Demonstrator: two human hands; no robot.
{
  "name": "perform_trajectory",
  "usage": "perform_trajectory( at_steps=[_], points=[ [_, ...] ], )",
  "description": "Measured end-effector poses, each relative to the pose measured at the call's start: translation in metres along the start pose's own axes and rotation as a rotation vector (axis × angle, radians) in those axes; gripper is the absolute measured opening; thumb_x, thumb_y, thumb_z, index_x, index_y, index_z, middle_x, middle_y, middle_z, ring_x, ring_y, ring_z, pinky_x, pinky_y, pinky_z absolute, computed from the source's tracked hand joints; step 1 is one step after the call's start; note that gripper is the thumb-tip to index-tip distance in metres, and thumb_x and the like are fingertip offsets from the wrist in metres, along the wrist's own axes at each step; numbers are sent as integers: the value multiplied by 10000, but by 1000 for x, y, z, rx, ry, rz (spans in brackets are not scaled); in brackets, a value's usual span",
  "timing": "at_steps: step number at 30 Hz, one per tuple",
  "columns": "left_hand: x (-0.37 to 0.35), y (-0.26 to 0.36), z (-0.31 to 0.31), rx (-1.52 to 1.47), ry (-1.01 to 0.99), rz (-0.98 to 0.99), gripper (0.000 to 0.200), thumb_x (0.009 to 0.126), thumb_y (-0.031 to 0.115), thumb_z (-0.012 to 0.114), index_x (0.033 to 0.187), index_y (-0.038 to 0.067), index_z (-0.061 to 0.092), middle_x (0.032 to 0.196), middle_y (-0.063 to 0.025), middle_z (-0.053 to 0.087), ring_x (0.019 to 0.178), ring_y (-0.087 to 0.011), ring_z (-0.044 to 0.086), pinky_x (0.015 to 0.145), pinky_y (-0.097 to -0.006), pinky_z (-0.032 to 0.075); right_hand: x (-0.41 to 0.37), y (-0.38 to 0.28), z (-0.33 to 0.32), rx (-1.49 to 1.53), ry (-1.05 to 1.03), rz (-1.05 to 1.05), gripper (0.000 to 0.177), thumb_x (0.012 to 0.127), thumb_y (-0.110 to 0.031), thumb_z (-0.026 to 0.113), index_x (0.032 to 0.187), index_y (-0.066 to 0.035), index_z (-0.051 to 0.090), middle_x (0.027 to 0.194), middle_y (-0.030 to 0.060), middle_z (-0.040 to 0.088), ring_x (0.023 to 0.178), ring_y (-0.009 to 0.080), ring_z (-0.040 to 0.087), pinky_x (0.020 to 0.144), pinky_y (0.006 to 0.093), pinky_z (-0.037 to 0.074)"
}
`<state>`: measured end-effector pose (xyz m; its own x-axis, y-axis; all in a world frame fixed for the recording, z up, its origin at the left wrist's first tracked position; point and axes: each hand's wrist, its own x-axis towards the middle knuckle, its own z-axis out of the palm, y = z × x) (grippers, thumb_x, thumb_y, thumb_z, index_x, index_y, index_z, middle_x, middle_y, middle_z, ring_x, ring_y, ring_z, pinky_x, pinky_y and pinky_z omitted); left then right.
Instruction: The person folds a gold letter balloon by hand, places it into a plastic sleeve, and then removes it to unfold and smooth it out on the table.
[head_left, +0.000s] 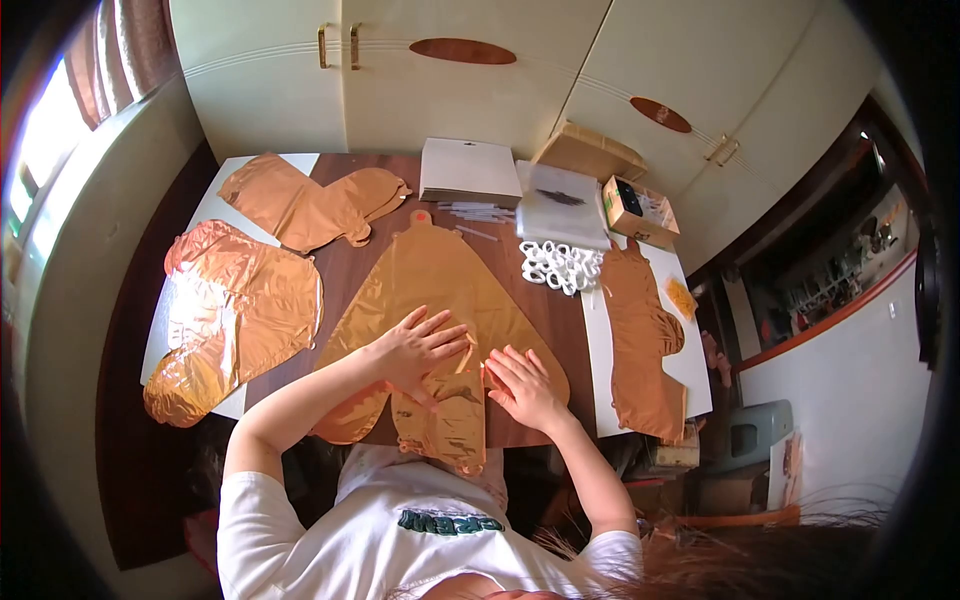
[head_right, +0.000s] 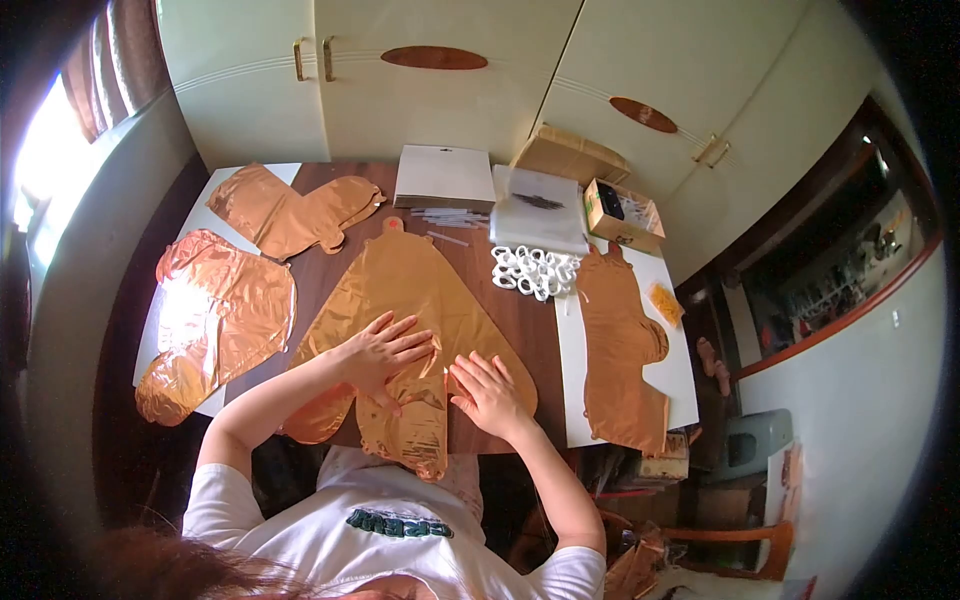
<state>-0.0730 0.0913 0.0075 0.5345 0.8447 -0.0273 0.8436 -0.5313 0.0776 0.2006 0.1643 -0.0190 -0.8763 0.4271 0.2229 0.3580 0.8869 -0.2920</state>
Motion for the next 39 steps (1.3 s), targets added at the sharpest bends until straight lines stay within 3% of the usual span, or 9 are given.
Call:
perform_trajectory(
  at_steps=[11, 14, 18, 21, 24, 28, 31, 36, 39],
  points=[
    [-6, 3, -5, 39, 9, 2, 1163, 598, 829, 563, 1455, 94, 284, 1519, -105, 253, 1405, -347, 200, 1113, -551, 186, -19, 10, -8, 45, -35, 2, 518, 875, -345, 606, 1340, -156, 478, 1423, 58, 431, 1348, 275, 354, 1104, 499, 238],
    [-5, 1, -3, 35, 21, 12, 1163, 594, 827, 569, 1453, 95, 289, 1514, -107, 263, 1402, -350, 205, 1111, -552, 190, -20, 10, -16, -79, 81, -36, 512, 850, -328, 638, 1296, -120, 499, 1355, 84, 480, 1280, 301, 414, 1060, 483, 302],
    [-6, 0, -1, 16, 30, 16, 1162, 591, 826, 574, 1451, 97, 293, 1510, -110, 269, 1399, -354, 209, 1110, -557, 189, -26, 3, -42, -256, 359, 429, 474, 769, -322, 712, 1080, -9, 540, 1043, 163, 538, 979, 341, 514, 823, 458, 434],
    [-5, 0, 0, 17, 35, 21, 1161, 589, 822, 579, 1451, 100, 292, 1508, -112, 271, 1397, -356, 212, 1110, -561, 187, -37, 8, -50, -208, 78, 715, 395, 758, -328, 732, 906, -20, 534, 1031, 189, 537, 971, 359, 503, 825, 448, 432],
    [-4, 0, -2, -29, -4, 16, 1200, 560, 809, 614, 1459, 92, 272, 1519, -123, 243, 1410, -370, 161, 1123, -563, 141, -47, 22, -36, -138, 194, 589, 359, 785, -299, 720, 854, -25, 498, 921, 172, 555, 883, 357, 544, 764, 463, 436],
    [-5, 0, -2, -24, -9, 10, 1202, 561, 807, 614, 1463, 94, 263, 1521, -123, 237, 1412, -370, 152, 1120, -573, 135, -41, 17, -45, 153, 132, 758, 288, 814, -199, 692, 943, -41, 490, 743, 141, 616, 701, 322, 641, 616, 437, 475],
    [-6, 1, -3, -23, -25, -2, 1199, 569, 809, 608, 1466, 96, 256, 1525, -125, 227, 1414, -375, 142, 1117, -587, 121, -34, -1, -67, 290, 283, 648, 292, 818, -156, 681, 1011, -47, 491, 801, 153, 633, 750, 324, 652, 637, 417, 486],
    [-5, 1, -1, -69, 7, -2, 1194, 589, 821, 583, 1470, 91, 243, 1533, -134, 207, 1417, -388, 120, 1113, -604, 84, -3, -54, -96, 422, 280, 446, 270, 846, -128, 659, 1040, -37, 495, 648, 102, 554, 549, 204, 549, 522, 325, 429],
    [-7, 4, -3, 18, 23, -3, 1186, 601, 836, 548, 1478, 103, 230, 1526, -125, 233, 1418, -370, 144, 1121, -595, 76, 15, -74, -81, 477, 242, 346, 270, 840, -143, 666, 1047, -50, 520, 698, 137, 613, 632, 263, 653, 580, 343, 496]
  ],
)
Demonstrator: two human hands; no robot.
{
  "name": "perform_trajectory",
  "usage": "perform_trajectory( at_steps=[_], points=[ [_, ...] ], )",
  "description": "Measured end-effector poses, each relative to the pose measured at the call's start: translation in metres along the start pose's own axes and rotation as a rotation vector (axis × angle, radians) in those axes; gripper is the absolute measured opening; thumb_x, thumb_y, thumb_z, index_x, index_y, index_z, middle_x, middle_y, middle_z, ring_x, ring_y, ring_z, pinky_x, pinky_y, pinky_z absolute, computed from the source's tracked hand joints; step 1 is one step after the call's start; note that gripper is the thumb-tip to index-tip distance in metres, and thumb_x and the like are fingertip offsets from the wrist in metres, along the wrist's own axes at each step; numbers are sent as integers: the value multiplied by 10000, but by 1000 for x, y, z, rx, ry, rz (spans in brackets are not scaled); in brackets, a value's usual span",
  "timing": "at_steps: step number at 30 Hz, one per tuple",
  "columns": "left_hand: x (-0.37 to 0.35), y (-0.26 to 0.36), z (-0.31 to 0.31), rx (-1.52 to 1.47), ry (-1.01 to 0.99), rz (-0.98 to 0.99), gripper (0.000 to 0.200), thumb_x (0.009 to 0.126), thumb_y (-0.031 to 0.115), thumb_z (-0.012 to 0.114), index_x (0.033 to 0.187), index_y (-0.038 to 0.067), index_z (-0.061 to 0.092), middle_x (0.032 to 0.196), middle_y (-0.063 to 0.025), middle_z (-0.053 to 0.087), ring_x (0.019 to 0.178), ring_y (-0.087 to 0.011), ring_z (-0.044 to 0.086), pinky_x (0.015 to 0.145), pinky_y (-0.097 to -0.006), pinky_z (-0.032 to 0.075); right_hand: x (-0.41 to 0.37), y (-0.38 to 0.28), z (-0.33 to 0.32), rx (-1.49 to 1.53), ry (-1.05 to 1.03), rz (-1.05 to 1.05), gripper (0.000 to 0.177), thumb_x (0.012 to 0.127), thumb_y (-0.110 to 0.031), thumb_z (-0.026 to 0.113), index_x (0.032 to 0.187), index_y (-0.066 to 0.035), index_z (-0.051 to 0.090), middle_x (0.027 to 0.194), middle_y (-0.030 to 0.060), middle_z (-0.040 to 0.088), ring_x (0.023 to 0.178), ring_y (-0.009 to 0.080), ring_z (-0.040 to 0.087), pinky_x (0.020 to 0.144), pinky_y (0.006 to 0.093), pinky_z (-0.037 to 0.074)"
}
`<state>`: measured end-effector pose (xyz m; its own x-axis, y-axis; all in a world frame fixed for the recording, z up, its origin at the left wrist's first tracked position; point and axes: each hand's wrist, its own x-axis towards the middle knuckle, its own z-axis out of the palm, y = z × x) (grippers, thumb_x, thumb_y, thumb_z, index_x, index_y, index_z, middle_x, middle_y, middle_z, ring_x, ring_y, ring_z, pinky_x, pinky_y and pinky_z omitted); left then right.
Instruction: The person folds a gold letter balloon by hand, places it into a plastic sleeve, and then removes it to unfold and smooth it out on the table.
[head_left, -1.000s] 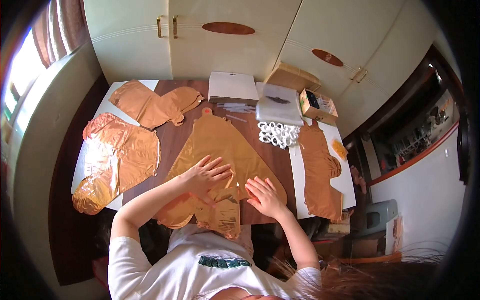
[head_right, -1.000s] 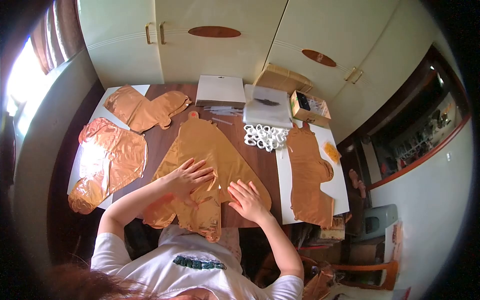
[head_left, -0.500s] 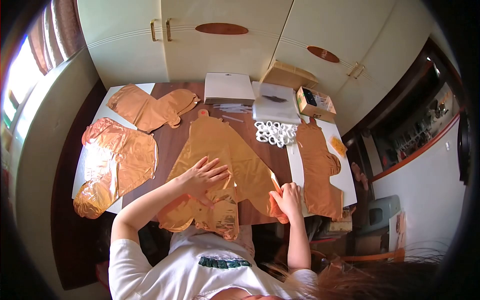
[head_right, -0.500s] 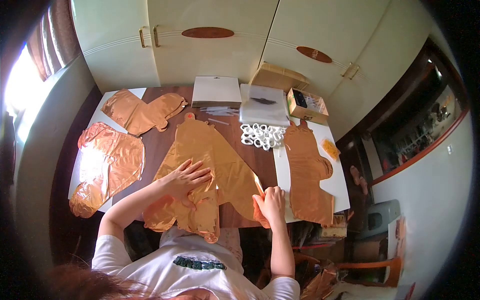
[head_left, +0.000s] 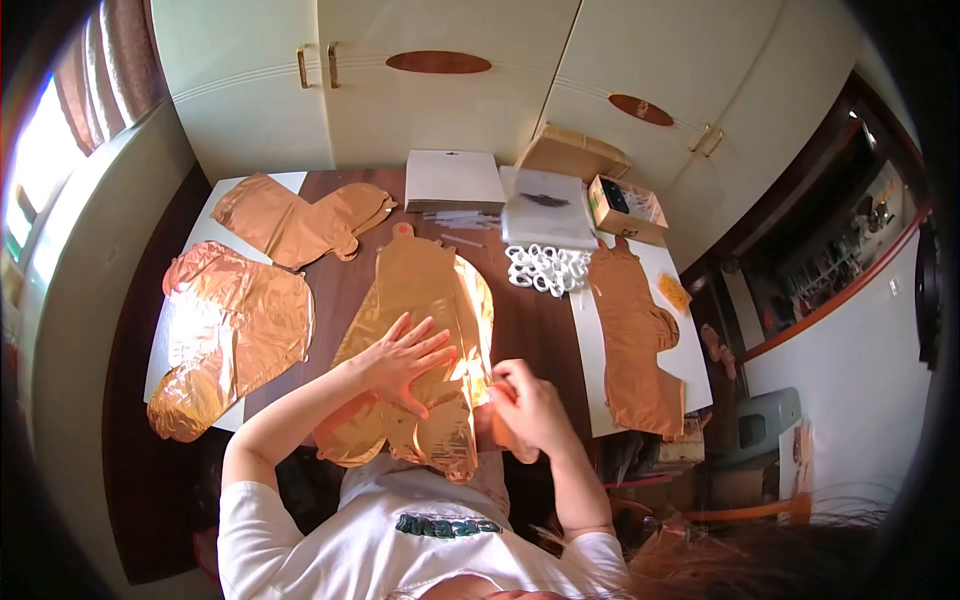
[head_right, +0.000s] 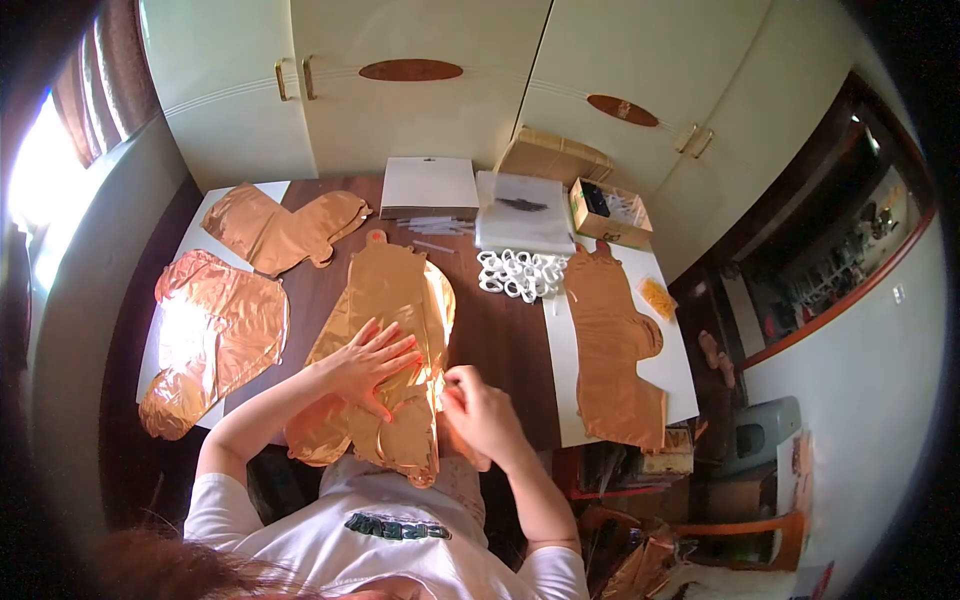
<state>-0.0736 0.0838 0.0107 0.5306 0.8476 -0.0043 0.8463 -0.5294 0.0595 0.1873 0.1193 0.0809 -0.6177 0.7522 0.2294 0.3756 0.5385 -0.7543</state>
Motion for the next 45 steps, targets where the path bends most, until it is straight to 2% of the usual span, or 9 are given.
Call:
perform_trajectory(
  at_steps=[3, 9, 13, 16, 19, 25, 28, 34, 45],
  points=[
    [-1, -1, 1, -22, 28, 11, 1104, 674, 813, 507, 1457, 70, 275, 1516, -140, 252, 1418, -365, 153, 1118, -599, 71, 7, 3, 35, 88, -70, -19, 293, 840, -178, 672, 1062, -55, 525, 771, 155, 644, 727, 316, 676, 622, 367, 518],
    [0, -9, 10, -75, 72, -21, 540, 896, 434, 506, 1236, 15, 532, 1465, -145, 346, 1409, -354, 196, 1119, -596, 97, 10, 14, 77, 119, -216, 90, 297, 847, -190, 662, 1079, -48, 544, 928, 158, 664, 838, 299, 668, 712, 369, 519],
    [-3, -15, 8, -145, 185, -18, 382, 868, 243, 558, 1172, 12, 562, 1349, -149, 464, 1400, -337, 233, 1127, -577, 125, 6, 32, 96, -11, -133, -147, 271, 842, -203, 652, 1053, -65, 552, 779, 119, 673, 714, 291, 669, 659, 386, 501],
    [1, -18, 9, -341, 356, -85, 387, 854, 229, 591, 1183, 30, 561, 1302, -134, 515, 1311, -327, 381, 1093, -519, 262, 4, 33, 99, 34, -149, -120, 268, 840, -209, 653, 1043, -62, 557, 771, 124, 670, 702, 292, 667, 665, 380, 496],
    [7, -12, -14, -545, 272, -393, 443, 812, 228, 651, 1201, 42, 550, 1148, -110, 613, 1159, -309, 501, 1008, -450, 369, 6, 23, 91, -18, -228, -89, 260, 840, -192, 650, 1037, -50, 557, 791, 133, 670, 716, 288, 667, 673, 381, 500],
    [35, -9, -4, -577, 375, -473, 540, 756, 244, 707, 1236, 77, 528, 846, -85, 637, 939, -288, 584, 838, -401, 471, 6, 14, 90, 53, -200, -194, 258, 863, -200, 636, 1043, -31, 562, 861, 147, 663, 783, 293, 659, 698, 385, 508],
    [41, -12, 3, -614, 372, -480, 526, 752, 219, 702, 1240, 121, 533, 838, -100, 624, 870, -280, 597, 787, -381, 493, 4, 10, 75, 171, -146, -266, 270, 868, -196, 637, 1075, -35, 573, 897, 147, 661, 824, 303, 654, 741, 384, 508],
    [36, -14, -3, -564, 333, -530, 479, 743, 171, 648, 1209, 138, 541, 846, -72, 653, 912, -279, 591, 825, -409, 450, 13, 61, 28, -188, -18, -446, 278, 822, 14, 545, 1066, -69, 648, 1066, 70, 657, 1034, 241, 604, 891, 371, 477],
    [34, -14, 3, -535, 337, -465, 480, 756, 205, 670, 1210, 138, 531, 829, -61, 650, 917, -273, 585, 828, -401, 428, -2, 84, 24, -439, -209, -506, 362, 819, -21, 510, 1125, -131, 670, 1192, -17, 640, 1160, 187, 547, 942, 366, 402]
  ],
)
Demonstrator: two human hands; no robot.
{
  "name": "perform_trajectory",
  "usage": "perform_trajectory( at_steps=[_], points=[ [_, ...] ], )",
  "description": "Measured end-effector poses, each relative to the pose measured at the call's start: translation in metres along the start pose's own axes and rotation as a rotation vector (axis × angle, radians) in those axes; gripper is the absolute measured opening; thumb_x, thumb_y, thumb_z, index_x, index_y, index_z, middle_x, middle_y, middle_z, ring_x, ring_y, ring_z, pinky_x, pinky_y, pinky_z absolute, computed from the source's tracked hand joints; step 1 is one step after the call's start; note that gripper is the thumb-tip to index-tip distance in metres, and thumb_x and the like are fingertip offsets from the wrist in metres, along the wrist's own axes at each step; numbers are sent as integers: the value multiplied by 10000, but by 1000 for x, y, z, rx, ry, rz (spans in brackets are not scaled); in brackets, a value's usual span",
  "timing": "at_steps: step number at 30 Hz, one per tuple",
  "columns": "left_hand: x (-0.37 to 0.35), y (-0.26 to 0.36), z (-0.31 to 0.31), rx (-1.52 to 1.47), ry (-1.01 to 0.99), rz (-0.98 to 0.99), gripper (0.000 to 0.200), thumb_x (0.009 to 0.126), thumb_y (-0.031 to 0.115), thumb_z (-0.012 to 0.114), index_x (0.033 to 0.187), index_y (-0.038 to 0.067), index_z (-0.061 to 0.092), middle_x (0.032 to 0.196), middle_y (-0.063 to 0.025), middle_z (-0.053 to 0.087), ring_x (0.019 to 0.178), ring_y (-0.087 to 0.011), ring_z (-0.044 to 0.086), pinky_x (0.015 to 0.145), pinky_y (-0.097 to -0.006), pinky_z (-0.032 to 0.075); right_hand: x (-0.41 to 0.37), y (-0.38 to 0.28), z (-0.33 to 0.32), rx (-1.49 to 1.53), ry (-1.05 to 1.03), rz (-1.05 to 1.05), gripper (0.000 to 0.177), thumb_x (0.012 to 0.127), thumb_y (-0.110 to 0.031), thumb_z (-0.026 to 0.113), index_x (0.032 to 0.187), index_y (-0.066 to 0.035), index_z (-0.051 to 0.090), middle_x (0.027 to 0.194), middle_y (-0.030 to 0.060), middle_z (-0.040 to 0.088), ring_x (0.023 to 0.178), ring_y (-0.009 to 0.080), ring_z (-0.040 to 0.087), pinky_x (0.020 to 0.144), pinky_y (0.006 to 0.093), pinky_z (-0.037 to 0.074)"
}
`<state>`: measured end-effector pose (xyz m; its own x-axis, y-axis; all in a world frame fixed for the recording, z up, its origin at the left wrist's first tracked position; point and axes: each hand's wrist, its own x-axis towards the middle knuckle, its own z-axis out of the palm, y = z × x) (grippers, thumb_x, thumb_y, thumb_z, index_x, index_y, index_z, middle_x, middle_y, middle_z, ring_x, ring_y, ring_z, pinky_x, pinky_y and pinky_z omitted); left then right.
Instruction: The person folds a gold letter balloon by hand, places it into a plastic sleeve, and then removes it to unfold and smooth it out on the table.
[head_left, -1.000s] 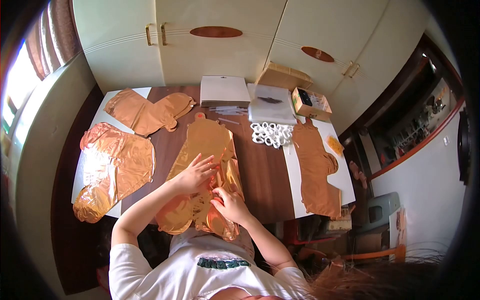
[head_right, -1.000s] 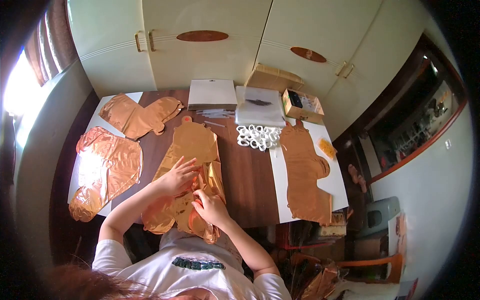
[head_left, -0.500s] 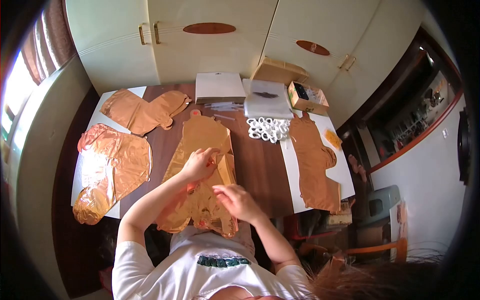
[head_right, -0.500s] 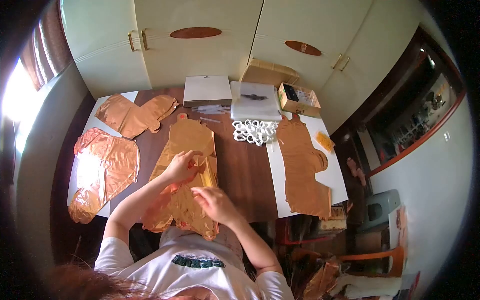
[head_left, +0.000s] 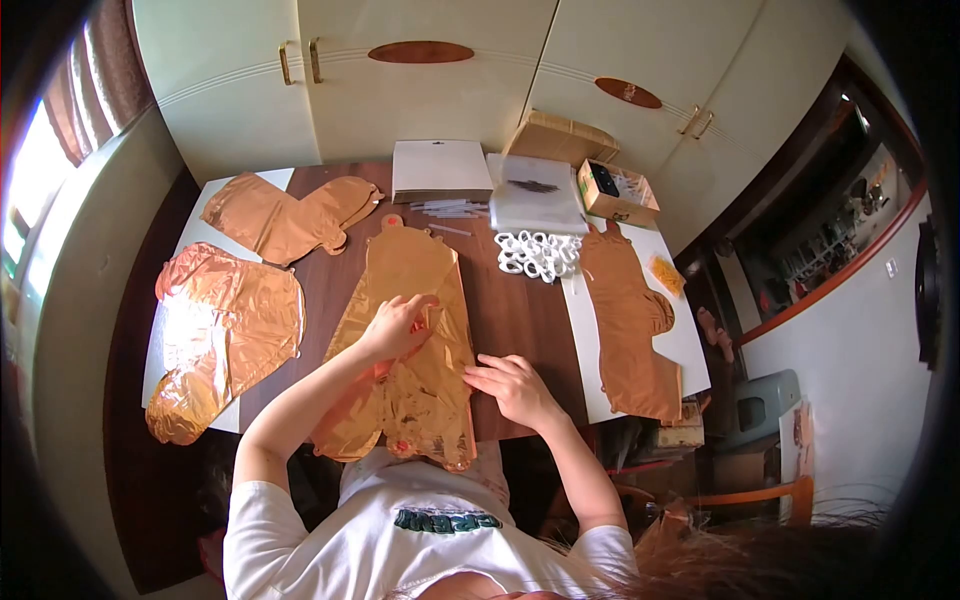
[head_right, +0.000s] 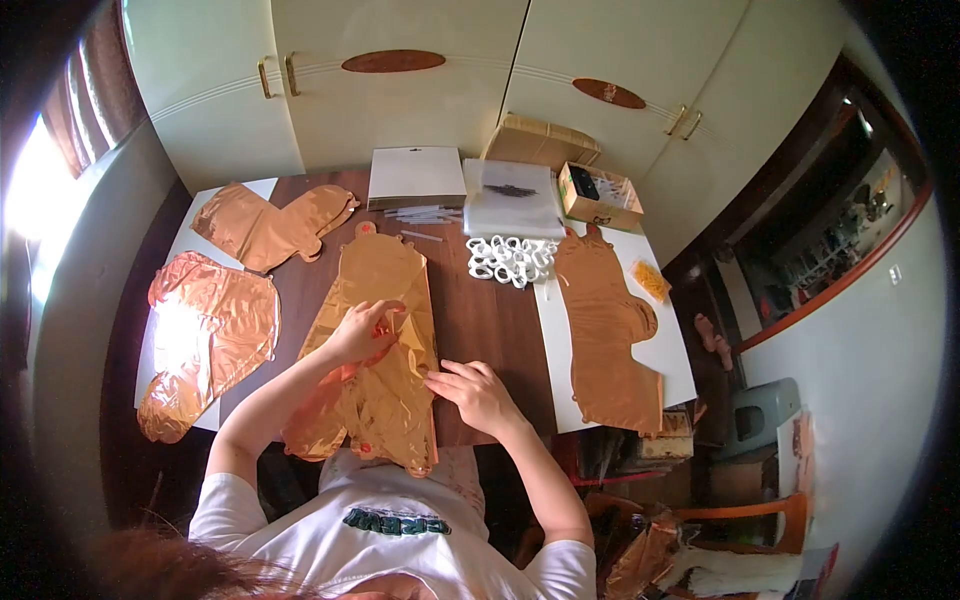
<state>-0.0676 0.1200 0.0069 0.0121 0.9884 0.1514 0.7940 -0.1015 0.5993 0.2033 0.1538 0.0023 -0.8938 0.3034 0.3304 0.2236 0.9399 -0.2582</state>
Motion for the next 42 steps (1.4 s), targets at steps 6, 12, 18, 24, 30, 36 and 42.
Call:
perform_trajectory(
  at_steps=[6, 12, 18, 24, 30, 36, 42],
  points=[
    [-1, -5, 3, -1, -4, 14, 505, 737, 206, 685, 1210, 128, 527, 798, -51, 647, 908, -275, 580, 825, -409, 422, -11, -1, 2, 7, -10, 20, 364, 821, -16, 506, 1131, -118, 667, 1200, -2, 638, 1160, 195, 556, 937, 363, 402],
    [-3, 2, 4, 203, 16, -14, 518, 715, 234, 694, 1196, 115, 542, 1072, -101, 599, 1038, -273, 530, 881, -435, 409, -17, -2, 5, -9, 17, 18, 352, 822, -41, 512, 1128, -115, 668, 1199, 15, 639, 1177, 197, 551, 944, 367, 398],
    [-1, 32, 26, 482, 38, 465, 603, 795, 359, 611, 1291, 36, 495, 1377, -150, 440, 1305, -287, 377, 1054, -445, 312, -16, -3, 5, -7, 25, 26, 330, 813, -47, 515, 1092, -113, 680, 1180, 22, 647, 1173, 201, 555, 942, 381, 396],
    [-5, 36, 47, 535, -53, 412, 681, 866, 482, 501, 1360, 18, 435, 1442, -168, 381, 1353, -328, 331, 1082, -523, 266, -17, -2, 7, -4, 47, 22, 303, 805, -52, 530, 1060, -97, 685, 1155, 36, 655, 1169, 198, 555, 936, 390, 397],
    [-14, 35, 47, 480, -59, 319, 718, 874, 510, 493, 1374, 3, 401, 1450, -193, 357, 1361, -355, 305, 1078, -577, 230, -16, -4, 6, 11, 59, 39, 308, 794, -46, 541, 1068, -93, 675, 1129, 39, 655, 1162, 200, 556, 940, 394, 395],
    [-17, 32, 49, 483, -49, 292, 746, 859, 518, 485, 1387, 0, 384, 1468, -181, 334, 1378, -356, 271, 1080, -608, 192, -17, -4, 7, -6, 62, 31, 308, 820, -52, 505, 1074, -95, 673, 1159, 37, 647, 1161, 196, 556, 950, 390, 390],
    [-21, 35, 44, 499, -28, 270, 751, 819, 490, 524, 1371, -6, 410, 1447, -179, 374, 1365, -331, 311, 1058, -634, 196, -17, -3, 8, 12, 58, 38, 304, 824, -50, 495, 1055, -105, 684, 1167, 32, 648, 1159, 191, 558, 956, 390, 386]
  ],
)
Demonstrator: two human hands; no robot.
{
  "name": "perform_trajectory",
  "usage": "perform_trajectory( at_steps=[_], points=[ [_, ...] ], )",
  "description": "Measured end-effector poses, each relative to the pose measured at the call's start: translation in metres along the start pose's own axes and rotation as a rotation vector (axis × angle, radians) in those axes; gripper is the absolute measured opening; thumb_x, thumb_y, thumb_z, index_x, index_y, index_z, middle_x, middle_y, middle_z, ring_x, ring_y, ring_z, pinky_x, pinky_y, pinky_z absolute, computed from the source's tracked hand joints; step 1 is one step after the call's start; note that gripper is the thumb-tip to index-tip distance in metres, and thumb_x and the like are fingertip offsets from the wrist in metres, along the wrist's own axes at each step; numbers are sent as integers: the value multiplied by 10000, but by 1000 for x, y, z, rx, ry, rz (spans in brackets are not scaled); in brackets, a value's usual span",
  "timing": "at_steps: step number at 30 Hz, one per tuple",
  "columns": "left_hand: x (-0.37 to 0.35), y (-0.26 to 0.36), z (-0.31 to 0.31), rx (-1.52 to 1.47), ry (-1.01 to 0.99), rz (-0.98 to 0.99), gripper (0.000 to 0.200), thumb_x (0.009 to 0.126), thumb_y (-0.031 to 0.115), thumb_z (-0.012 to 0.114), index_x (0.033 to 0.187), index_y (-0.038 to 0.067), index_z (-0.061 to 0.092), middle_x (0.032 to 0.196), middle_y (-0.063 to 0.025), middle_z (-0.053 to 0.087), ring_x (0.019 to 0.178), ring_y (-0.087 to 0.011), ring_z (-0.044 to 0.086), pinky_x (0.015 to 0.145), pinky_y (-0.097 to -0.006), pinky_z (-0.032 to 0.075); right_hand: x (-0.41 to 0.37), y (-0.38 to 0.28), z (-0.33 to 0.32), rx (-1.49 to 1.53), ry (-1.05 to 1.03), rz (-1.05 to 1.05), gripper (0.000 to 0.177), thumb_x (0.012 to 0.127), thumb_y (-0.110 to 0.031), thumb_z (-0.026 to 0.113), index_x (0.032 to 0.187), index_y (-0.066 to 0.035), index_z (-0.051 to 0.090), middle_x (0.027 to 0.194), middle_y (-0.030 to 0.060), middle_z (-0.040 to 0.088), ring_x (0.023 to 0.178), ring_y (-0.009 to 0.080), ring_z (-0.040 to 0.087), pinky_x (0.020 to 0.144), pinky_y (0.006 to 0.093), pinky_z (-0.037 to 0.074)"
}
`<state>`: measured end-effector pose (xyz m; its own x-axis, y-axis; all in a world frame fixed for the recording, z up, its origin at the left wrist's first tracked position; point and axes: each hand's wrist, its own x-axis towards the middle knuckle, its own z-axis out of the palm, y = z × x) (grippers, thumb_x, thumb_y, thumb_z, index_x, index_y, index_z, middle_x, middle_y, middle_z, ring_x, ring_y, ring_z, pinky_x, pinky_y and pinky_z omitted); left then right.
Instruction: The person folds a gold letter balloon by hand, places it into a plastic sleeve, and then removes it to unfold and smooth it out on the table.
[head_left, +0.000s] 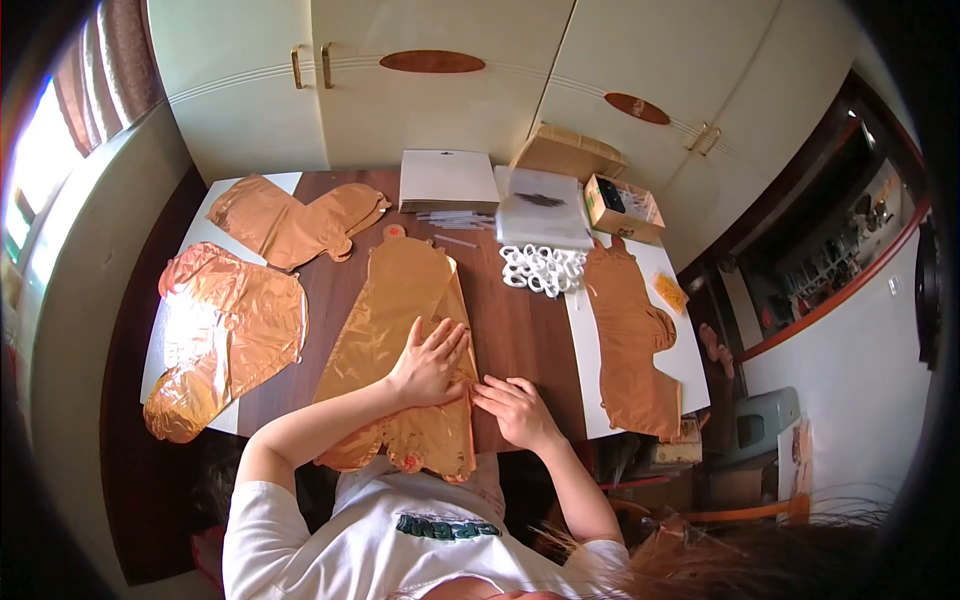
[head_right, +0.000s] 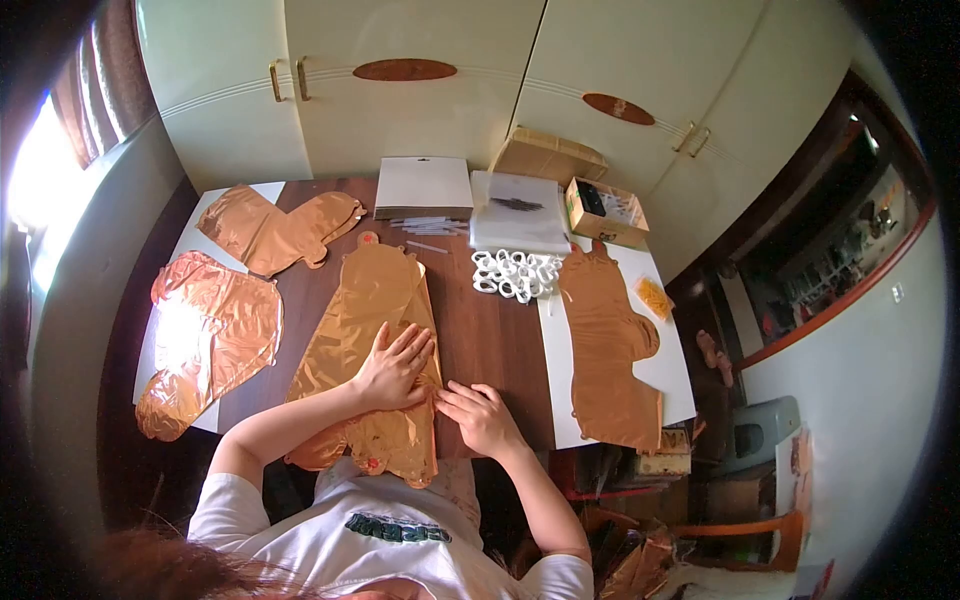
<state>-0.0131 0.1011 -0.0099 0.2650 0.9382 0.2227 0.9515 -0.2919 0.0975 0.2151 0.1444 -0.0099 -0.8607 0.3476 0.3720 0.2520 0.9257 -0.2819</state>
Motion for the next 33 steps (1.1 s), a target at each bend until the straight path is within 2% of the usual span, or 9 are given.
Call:
perform_trajectory(
  at_steps=[8, 11, 14, 17, 20, 23, 26, 33],
  points=[
    [0, 3, 0, 58, 89, -15, 729, 789, 479, 562, 1329, -2, 466, 1366, -155, 472, 1274, -293, 426, 1003, -606, 268, 0, 0, -1, 3, -13, 8, 308, 813, -37, 491, 1041, -102, 688, 1156, 33, 652, 1158, 194, 560, 961, 389, 385],
    [9, 3, -16, 64, 16, -28, 725, 796, 529, 555, 1298, 8, 494, 1304, -130, 498, 1203, -278, 455, 994, -594, 278, 0, 0, -1, 5, -19, 18, 315, 811, -31, 501, 1050, -109, 690, 1159, 34, 651, 1161, 199, 561, 960, 390, 390],
    [14, 2, -6, 87, 21, -40, 755, 815, 594, 521, 1312, 27, 489, 1283, -104, 490, 1225, -302, 415, 1017, -621, 265, 2, -1, -1, 5, -14, 16, 316, 808, -29, 508, 1050, -111, 693, 1157, 35, 652, 1159, 202, 563, 953, 391, 395],
    [24, 0, -7, 75, -112, -105, 786, 805, 641, 509, 1316, 44, 490, 1309, -94, 472, 1270, -298, 369, 1019, -628, 256, 2, -1, -1, 2, -6, 12, 312, 806, -29, 511, 1045, -112, 695, 1152, 34, 655, 1155, 202, 566, 946, 389, 398],
    [33, -5, -15, 162, -128, -120, 819, 801, 663, 492, 1324, 33, 480, 1351, -89, 456, 1308, -281, 340, 1043, -606, 247, 1, -1, -2, 2, -6, 11, 312, 803, -28, 513, 1042, -113, 695, 1150, 33, 656, 1151, 201, 568, 942, 383, 398],
    [45, -19, -7, 122, -118, -118, 870, 798, 690, 468, 1349, 17, 447, 1407, -96, 417, 1361, -256, 288, 1084, -568, 216, 2, -1, -1, 9, -4, 14, 314, 802, -27, 513, 1043, -114, 694, 1151, 29, 655, 1151, 199, 569, 939, 376, 397],
    [56, -32, -7, 114, -138, -132, 965, 758, 735, 478, 1372, -5, 405, 1436, -109, 388, 1391, -236, 252, 1115, -537, 176, 2, -2, -3, 11, -8, 14, 316, 801, -25, 513, 1044, -115, 693, 1155, 23, 654, 1154, 195, 566, 938, 372, 394],
    [89, -68, -3, 161, -262, -115, 1227, 571, 859, 535, 1391, -35, 352, 1433, -139, 375, 1389, -284, 250, 1133, -530, 132, 2, -3, -4, -8, -29, 14, 308, 803, -27, 515, 1037, -120, 692, 1161, 10, 651, 1155, 188, 564, 939, 372, 391]
  ],
)
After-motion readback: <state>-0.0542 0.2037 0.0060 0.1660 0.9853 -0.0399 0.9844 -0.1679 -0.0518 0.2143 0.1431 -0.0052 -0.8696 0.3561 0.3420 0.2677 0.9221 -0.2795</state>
